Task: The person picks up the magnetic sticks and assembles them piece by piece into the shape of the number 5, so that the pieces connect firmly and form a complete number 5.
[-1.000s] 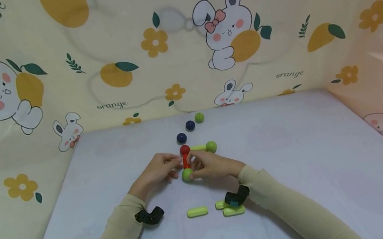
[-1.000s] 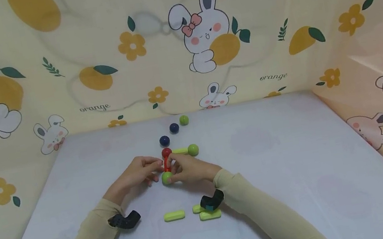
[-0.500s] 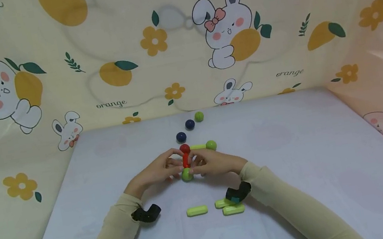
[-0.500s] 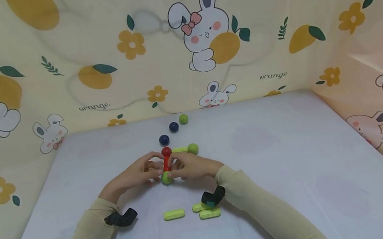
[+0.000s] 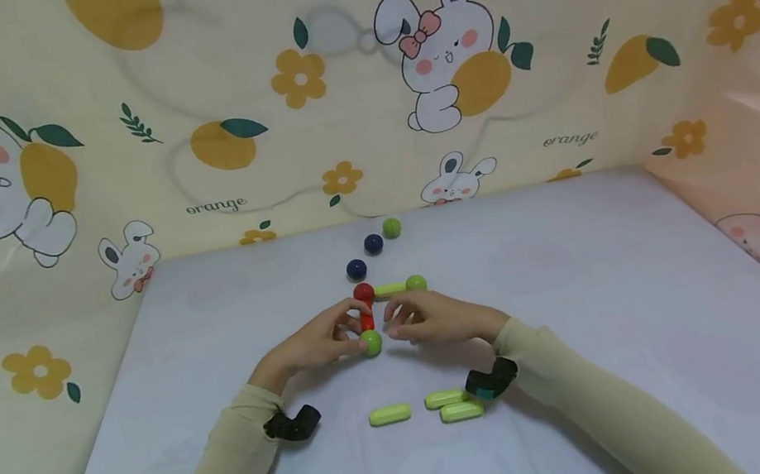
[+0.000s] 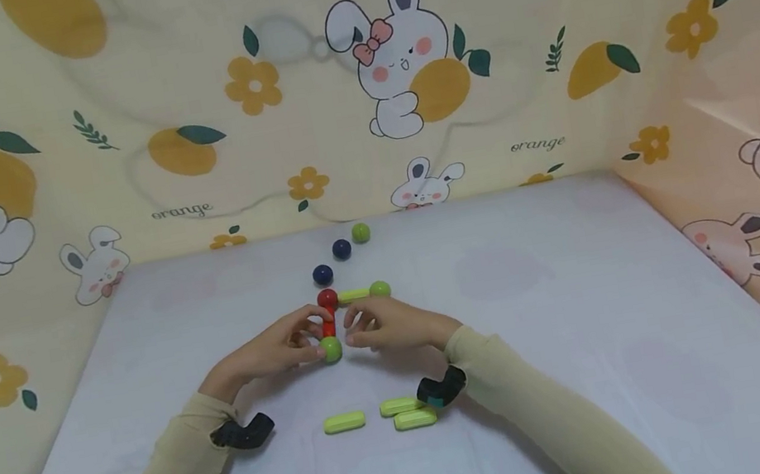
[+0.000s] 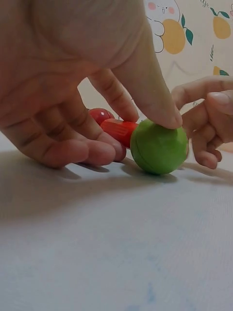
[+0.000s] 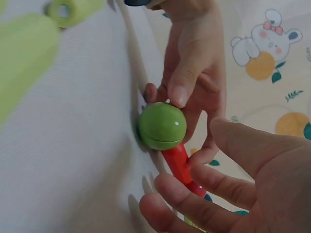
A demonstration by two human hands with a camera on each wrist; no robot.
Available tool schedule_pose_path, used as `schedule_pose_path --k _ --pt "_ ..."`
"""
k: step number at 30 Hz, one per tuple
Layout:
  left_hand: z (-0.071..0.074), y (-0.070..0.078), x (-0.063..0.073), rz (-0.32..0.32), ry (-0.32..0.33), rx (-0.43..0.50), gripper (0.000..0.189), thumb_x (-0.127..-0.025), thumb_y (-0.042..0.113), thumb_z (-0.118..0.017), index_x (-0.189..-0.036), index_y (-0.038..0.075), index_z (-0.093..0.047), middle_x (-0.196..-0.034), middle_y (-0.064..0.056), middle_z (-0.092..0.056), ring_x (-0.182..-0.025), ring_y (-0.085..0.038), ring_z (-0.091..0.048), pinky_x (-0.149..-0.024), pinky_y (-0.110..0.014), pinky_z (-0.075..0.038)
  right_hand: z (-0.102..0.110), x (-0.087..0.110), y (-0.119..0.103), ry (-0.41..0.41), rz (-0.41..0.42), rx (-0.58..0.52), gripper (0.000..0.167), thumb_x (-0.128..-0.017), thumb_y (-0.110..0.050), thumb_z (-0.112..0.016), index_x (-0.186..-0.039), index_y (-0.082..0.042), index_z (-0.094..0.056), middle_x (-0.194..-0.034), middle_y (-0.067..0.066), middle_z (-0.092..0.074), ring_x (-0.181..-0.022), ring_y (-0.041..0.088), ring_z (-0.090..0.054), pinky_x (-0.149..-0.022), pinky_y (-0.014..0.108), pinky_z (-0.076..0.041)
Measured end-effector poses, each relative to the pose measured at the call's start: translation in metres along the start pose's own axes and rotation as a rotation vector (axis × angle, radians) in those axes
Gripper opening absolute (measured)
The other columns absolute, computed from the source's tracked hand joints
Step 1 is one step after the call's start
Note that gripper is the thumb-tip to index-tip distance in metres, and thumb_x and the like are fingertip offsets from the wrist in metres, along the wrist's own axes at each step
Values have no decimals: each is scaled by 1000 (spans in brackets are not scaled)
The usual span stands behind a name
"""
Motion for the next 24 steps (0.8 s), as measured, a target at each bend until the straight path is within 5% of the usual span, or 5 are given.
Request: schedule_pose_path --k 14,24 --pt "-1 0 -2 28 18 -4 48 -95 14 -71 -136 9 -47 -101 -9 -67 -72 -15 -48 -65 -24 -40 -4 43 3 -26 24 44 27 -101 -17 -61 -124 -4 -60 -105 4 -71 -89 14 -64 -83 25 -52" --pt "-3 4 -2 7 23 -15 45 -95 12 -70 -134 9 -48 -98 -9 -66 -71 -16 -48 -64 -24 -39 -6 52 5 -73 41 68 31 -99 -22 -66 -125 -6 -62 -104 4 -70 -87 13 -64 -81 24 -52"
Point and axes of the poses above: each hand's wrist, its own x-axis away from the middle knuckle, its own z-axis out of the back of the hand, y = z × x, the point moved 2 cm from there along -x, towards the middle knuckle
